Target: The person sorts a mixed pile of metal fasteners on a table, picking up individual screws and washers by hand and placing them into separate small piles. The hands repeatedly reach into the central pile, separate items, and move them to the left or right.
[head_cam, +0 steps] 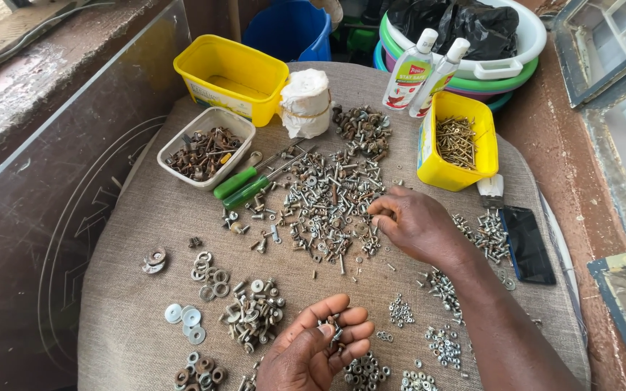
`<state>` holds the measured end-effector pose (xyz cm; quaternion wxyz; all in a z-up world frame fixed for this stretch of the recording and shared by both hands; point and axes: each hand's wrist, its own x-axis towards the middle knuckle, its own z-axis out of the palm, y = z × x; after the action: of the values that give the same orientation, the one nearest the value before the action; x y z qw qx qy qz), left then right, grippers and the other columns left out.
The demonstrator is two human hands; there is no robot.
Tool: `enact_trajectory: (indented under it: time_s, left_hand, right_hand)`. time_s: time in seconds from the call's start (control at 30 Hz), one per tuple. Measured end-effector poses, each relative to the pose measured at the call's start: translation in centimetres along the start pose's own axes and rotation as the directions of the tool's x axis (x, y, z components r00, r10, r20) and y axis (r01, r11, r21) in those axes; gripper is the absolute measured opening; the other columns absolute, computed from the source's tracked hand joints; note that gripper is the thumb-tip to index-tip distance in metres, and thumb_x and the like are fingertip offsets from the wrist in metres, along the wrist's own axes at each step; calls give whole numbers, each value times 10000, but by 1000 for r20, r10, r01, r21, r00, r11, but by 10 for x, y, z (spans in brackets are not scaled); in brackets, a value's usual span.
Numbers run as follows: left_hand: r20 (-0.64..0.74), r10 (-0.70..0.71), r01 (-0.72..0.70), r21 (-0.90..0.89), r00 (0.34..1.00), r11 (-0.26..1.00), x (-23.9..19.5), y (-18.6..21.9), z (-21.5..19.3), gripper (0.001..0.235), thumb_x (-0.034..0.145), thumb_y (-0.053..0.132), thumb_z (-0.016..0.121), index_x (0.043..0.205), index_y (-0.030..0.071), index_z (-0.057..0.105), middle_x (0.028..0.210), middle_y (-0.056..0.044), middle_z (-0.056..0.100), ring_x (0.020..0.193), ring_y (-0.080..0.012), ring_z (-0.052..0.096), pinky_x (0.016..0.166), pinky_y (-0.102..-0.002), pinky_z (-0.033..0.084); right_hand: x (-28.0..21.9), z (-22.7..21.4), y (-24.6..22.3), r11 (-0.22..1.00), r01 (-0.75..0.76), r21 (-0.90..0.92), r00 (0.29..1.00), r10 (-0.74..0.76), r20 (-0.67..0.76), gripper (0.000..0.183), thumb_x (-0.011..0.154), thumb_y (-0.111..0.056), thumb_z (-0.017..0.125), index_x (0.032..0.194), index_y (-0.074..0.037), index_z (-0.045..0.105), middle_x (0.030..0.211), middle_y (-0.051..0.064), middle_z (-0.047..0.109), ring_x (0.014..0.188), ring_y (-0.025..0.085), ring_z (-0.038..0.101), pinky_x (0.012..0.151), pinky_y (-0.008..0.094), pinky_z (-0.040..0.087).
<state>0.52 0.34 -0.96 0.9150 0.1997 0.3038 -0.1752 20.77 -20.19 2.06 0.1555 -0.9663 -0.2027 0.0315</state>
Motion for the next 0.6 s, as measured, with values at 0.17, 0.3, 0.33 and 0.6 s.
enact_trajectory:
  time_s: [0.17, 0.3, 0.33, 0.6]
  left_hand:
    - [43, 6, -7, 7, 999, 1000, 3, 0, -8, 591, 901, -13, 517, 1466, -164, 604, 1298, -438, 735, 1152, -551, 727, 953, -553, 594]
    - [36, 0, 0, 3, 999, 1000, 4, -2, -10, 596, 908, -11, 519, 1482, -157, 594, 1310, -432, 737, 1157, -552, 730, 948, -545, 599]
    - [36, -1, 1, 3, 999, 1000, 4, -2, -9, 596, 908, -11, 519, 1482, -157, 594, 1310, -432, 737, 1157, -552, 730, 948, -545, 599]
    - [25, 20, -20, 20, 999, 1000, 0, -3, -6, 607, 878, 3, 524, 1455, -162, 617, 1279, -418, 746, 1142, -534, 734, 943, -549, 593]
  right_hand:
    - [-4, -15, -20, 991, -127, -30, 988, 129, 84, 107, 861, -340, 782, 911, -248, 802, 912, -71, 719, 831, 134, 676, 742, 388, 507]
    - [-8, -21, -42, 980, -193, -52, 960, 199, 196, 131, 890, -426, 795, 899, -296, 813, 978, -92, 685, 821, 118, 637, 739, 352, 484]
    - [-8, -20, -46, 980, -194, -53, 960, 201, 196, 131, 890, -426, 795, 899, -296, 813, 978, -92, 685, 821, 118, 637, 739, 352, 484]
    - [-5, -27, -41, 990, -137, 39, 987, 133, 96, 179, 956, -424, 722, 938, -263, 798, 915, -81, 700, 751, 121, 625, 680, 356, 482]
